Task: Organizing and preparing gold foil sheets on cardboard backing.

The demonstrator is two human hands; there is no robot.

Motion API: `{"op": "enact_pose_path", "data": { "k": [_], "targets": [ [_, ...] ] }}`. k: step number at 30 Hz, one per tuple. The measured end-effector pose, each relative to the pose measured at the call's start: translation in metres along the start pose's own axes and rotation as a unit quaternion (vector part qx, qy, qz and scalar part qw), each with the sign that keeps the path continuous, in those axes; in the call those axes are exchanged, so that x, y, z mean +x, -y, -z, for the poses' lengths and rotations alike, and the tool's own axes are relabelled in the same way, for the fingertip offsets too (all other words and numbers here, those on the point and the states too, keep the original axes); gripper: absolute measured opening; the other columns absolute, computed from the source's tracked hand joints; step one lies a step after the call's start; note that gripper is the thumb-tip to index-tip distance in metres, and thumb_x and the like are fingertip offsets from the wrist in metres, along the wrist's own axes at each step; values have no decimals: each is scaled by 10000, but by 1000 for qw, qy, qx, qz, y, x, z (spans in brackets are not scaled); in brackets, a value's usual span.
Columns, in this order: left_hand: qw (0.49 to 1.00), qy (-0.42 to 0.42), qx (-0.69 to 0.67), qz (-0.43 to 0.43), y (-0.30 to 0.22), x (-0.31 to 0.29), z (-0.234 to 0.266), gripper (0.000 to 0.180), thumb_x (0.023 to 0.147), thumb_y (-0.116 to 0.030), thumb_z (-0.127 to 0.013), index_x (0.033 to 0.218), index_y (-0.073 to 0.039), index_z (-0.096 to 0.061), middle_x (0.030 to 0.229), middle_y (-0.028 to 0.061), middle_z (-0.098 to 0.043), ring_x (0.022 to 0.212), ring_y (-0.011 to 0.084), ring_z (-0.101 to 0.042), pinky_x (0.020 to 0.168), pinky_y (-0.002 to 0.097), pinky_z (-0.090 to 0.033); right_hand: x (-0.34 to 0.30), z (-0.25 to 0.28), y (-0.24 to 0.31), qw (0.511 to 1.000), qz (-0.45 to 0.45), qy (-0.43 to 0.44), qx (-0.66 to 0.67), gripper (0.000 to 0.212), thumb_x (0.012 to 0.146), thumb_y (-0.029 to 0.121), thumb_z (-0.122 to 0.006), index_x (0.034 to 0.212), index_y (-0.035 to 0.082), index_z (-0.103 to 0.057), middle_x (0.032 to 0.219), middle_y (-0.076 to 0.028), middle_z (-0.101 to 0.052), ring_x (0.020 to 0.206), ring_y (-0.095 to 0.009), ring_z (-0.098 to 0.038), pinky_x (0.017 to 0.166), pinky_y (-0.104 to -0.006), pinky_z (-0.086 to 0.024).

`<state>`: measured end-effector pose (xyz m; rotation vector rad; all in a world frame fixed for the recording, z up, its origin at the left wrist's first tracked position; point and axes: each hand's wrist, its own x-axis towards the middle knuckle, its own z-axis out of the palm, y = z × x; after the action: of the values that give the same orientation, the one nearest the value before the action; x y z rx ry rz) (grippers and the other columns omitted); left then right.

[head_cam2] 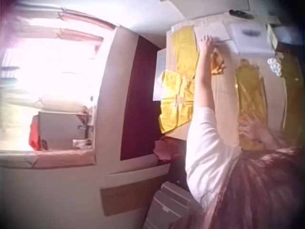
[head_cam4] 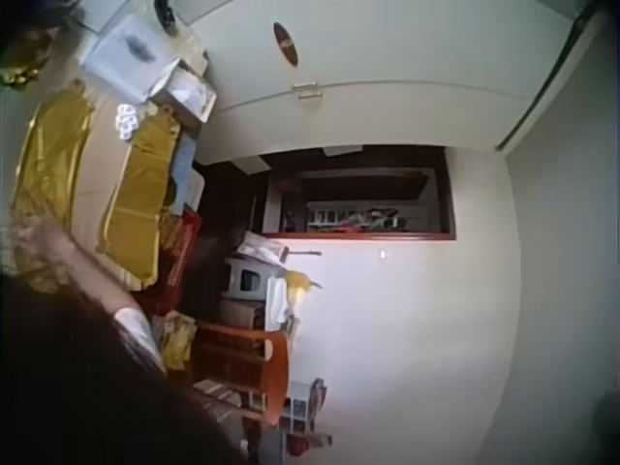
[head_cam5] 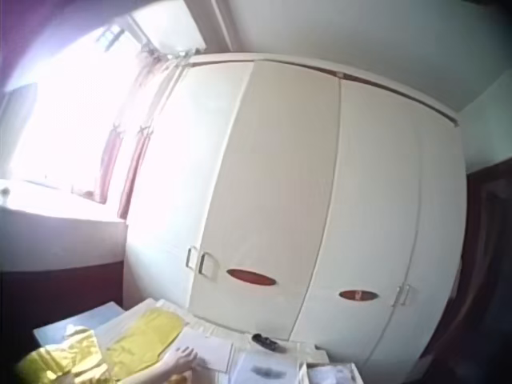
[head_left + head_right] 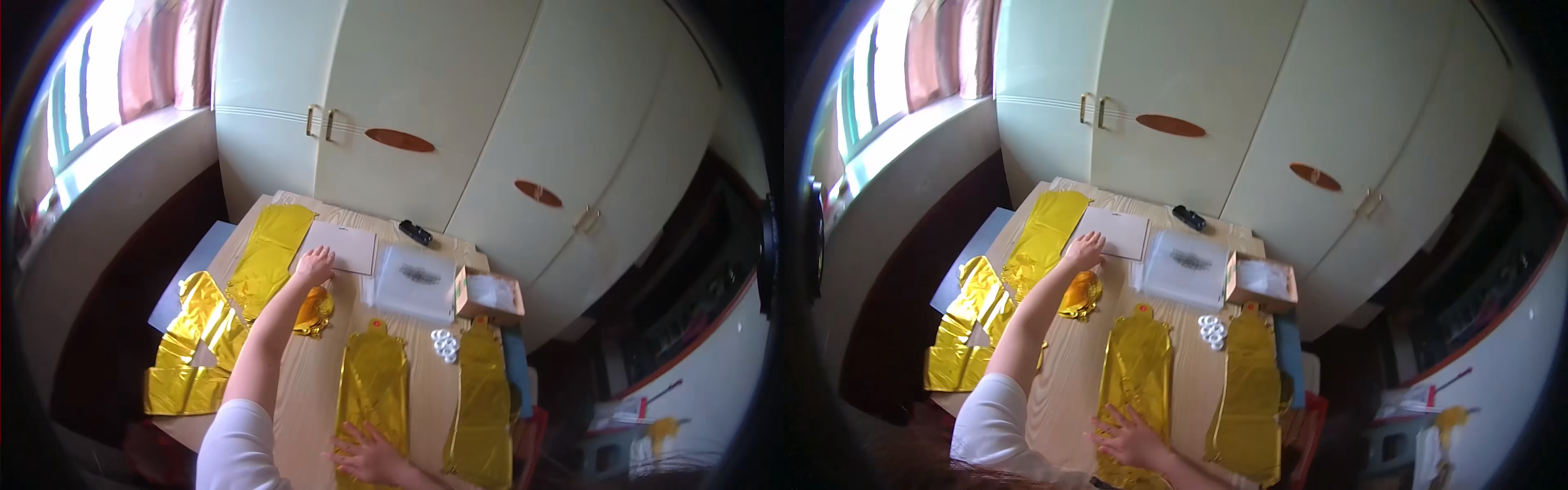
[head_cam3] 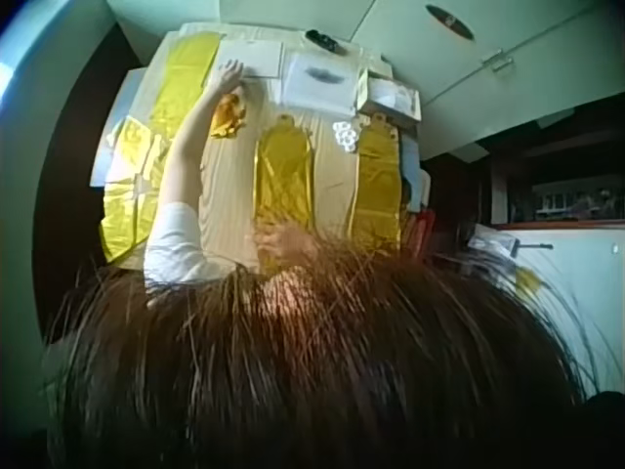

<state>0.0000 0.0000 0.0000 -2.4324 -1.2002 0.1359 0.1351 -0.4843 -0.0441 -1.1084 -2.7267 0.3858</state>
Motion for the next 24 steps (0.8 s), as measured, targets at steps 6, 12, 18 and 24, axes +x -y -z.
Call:
{"op": "enact_pose_path", "data": {
  "k": [6,12,18,24],
  "targets": [
    [987,-17,-157,-14,-107,78,-20,466,858,-535,-608,1070,-125,-668,1079,45,-699,987,240,-676,853,388,-525,-108,82,-79,998,-7,58,-28,456,978,467,-487,1419,352,-487,1553,27,-365,1439,-339,-293,1120,-606,-258],
    [985,-39,-153,-72,-108,83,-8,311,933,-402,-551,997,-110,-640,891,96,-705,853,291,-686,785,416,-537,-116,58,-93,999,6,26,-27,459,982,471,-480,1427,358,-473,1556,31,-359,1449,-332,-275,1127,-607,-245],
    [988,-67,-120,-64,-113,74,-1,195,929,-194,-494,944,-67,-640,770,126,-704,731,315,-705,653,438,-562,-121,21,-102,995,28,-94,5,460,989,473,-468,1435,362,-461,1561,34,-347,1459,-326,-255,1136,-609,-228],
    [965,-179,-189,43,-122,52,26,106,884,-140,-505,852,-71,-579,702,120,-672,674,321,-689,597,449,-545,-126,16,-103,997,-8,58,-45,462,1015,472,-375,1469,388,-383,1590,24,-282,1471,-346,-213,1145,-635,-172]
  ]
}}
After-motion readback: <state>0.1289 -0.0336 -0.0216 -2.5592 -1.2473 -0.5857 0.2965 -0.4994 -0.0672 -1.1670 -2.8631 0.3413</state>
